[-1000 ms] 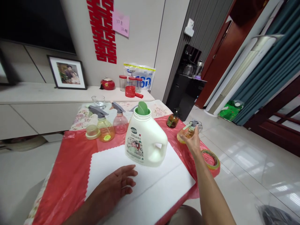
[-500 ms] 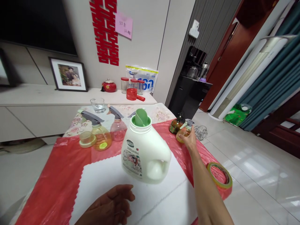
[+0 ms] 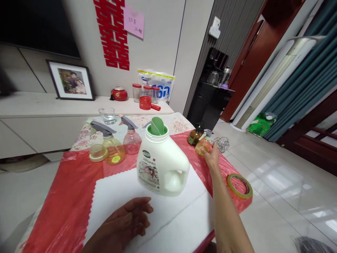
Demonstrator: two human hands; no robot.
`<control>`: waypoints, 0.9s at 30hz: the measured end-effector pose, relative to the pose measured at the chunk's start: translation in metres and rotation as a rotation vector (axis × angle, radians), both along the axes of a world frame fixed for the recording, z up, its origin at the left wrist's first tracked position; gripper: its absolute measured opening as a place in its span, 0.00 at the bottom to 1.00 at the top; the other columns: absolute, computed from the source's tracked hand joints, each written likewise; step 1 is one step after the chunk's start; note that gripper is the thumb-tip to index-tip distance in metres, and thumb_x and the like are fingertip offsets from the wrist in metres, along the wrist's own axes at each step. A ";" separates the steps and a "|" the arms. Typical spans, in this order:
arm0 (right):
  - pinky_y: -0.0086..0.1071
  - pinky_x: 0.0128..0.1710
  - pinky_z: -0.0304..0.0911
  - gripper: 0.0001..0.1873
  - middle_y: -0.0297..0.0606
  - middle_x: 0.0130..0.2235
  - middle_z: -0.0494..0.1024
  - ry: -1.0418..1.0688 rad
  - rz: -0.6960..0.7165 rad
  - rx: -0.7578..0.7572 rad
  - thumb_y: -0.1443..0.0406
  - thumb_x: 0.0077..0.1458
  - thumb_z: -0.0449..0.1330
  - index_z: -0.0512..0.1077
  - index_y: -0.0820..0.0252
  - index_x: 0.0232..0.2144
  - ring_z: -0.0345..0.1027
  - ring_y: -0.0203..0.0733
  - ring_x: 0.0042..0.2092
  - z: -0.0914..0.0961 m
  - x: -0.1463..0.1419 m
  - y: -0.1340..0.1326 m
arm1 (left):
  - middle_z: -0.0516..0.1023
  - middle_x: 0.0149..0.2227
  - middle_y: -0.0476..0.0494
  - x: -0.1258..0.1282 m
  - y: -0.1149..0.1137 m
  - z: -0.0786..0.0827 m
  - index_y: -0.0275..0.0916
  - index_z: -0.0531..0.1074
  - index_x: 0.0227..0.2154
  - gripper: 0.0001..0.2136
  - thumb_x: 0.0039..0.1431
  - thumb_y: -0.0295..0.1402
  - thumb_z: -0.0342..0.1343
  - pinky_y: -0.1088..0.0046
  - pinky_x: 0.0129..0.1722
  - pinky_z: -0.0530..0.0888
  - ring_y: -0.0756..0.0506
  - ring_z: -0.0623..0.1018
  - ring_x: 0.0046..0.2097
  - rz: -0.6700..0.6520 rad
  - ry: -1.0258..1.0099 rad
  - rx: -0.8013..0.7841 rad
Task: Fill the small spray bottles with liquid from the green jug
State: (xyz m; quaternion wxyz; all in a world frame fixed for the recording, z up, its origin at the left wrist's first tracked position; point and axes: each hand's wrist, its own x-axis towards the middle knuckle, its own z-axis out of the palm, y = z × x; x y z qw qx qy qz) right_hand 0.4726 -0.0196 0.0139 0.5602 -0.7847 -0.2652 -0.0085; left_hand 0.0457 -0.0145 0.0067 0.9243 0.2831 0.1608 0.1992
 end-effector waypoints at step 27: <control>0.22 0.46 0.74 0.39 0.43 0.57 0.69 0.491 0.673 0.334 0.56 0.39 0.77 0.72 0.58 0.53 0.69 0.46 0.54 -0.001 -0.134 -0.075 | 0.81 0.41 0.39 -0.022 0.020 0.048 0.35 0.77 0.40 0.18 0.44 0.31 0.68 0.68 0.42 0.70 0.47 0.78 0.38 0.499 0.290 0.351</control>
